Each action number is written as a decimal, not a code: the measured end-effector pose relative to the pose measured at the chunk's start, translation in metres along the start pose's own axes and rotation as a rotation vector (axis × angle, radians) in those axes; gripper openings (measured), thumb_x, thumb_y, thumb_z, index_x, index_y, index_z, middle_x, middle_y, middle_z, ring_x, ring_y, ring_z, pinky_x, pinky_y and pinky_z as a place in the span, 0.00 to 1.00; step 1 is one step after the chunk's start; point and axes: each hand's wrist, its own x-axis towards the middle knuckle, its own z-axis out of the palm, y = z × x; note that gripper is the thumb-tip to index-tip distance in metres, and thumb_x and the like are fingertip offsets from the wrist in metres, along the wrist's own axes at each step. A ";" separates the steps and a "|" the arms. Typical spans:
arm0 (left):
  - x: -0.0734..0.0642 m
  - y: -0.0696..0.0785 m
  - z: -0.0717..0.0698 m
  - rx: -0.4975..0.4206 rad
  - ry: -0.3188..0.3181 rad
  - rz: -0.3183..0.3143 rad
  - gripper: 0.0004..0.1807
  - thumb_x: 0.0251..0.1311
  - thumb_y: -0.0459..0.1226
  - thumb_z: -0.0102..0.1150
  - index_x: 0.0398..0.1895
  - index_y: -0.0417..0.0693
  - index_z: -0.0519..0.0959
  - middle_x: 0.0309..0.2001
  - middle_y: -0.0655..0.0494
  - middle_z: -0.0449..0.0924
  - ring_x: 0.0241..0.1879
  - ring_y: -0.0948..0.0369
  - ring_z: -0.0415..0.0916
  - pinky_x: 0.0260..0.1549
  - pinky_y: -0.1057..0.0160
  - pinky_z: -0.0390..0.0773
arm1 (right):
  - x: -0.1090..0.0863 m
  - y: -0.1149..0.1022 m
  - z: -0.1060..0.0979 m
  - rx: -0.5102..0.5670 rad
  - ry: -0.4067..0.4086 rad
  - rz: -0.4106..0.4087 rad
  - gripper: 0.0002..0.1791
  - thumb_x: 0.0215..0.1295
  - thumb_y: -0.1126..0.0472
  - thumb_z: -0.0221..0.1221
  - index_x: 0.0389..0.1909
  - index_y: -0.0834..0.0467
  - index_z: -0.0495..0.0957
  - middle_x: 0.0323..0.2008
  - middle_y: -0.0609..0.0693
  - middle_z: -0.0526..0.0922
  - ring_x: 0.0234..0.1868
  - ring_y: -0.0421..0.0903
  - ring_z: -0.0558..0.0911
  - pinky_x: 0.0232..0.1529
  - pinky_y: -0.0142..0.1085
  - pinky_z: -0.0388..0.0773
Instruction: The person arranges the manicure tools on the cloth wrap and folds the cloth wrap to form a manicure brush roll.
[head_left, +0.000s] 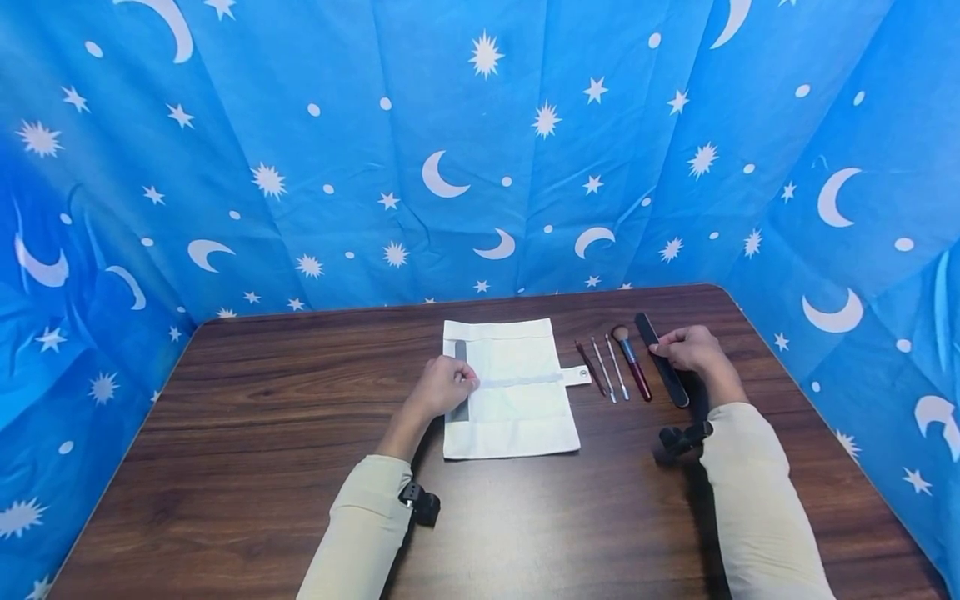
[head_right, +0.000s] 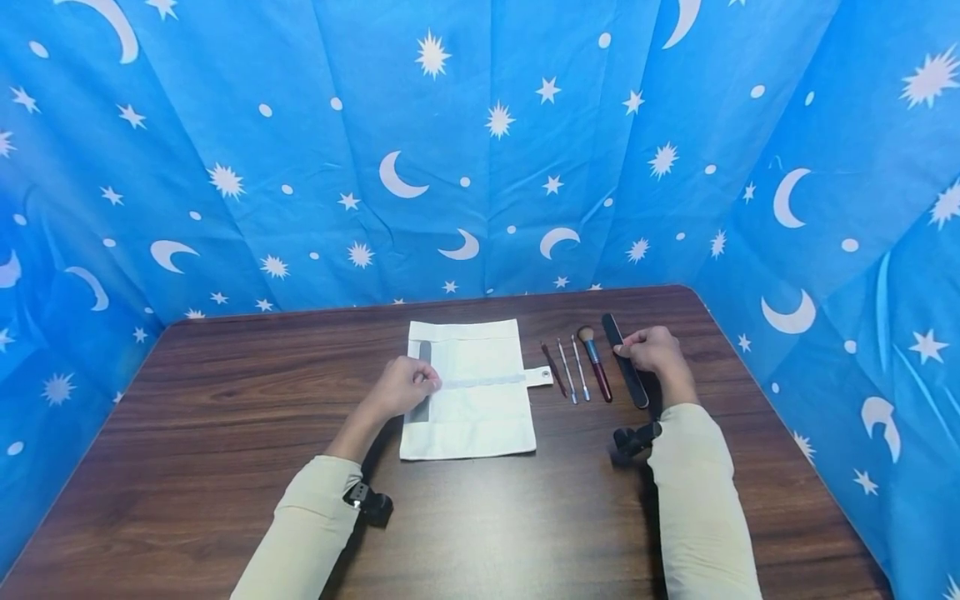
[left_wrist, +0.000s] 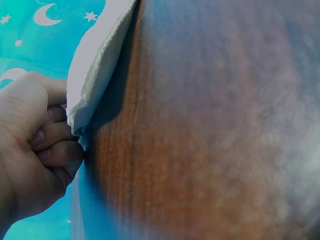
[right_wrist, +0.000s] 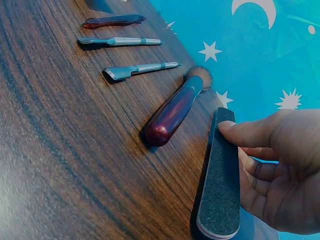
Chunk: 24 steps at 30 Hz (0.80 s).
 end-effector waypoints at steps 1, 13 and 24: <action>0.000 0.000 0.000 0.001 0.002 0.002 0.05 0.63 0.32 0.64 0.32 0.41 0.87 0.16 0.61 0.69 0.19 0.64 0.64 0.24 0.68 0.67 | 0.000 0.000 0.000 0.006 -0.001 0.000 0.20 0.75 0.55 0.56 0.53 0.70 0.78 0.48 0.64 0.79 0.44 0.54 0.81 0.50 0.44 0.82; 0.001 -0.001 0.002 -0.006 0.007 -0.010 0.05 0.63 0.32 0.64 0.32 0.42 0.87 0.15 0.61 0.69 0.19 0.64 0.64 0.24 0.68 0.67 | -0.008 -0.011 0.000 0.073 0.040 -0.078 0.24 0.78 0.54 0.52 0.57 0.72 0.76 0.50 0.65 0.79 0.47 0.53 0.79 0.58 0.51 0.80; 0.001 0.000 0.000 -0.010 -0.001 -0.014 0.05 0.63 0.32 0.64 0.33 0.42 0.87 0.17 0.60 0.71 0.20 0.63 0.66 0.24 0.67 0.68 | -0.009 -0.038 0.000 0.178 0.138 -0.175 0.24 0.75 0.51 0.56 0.56 0.69 0.78 0.43 0.53 0.82 0.33 0.34 0.80 0.35 0.22 0.76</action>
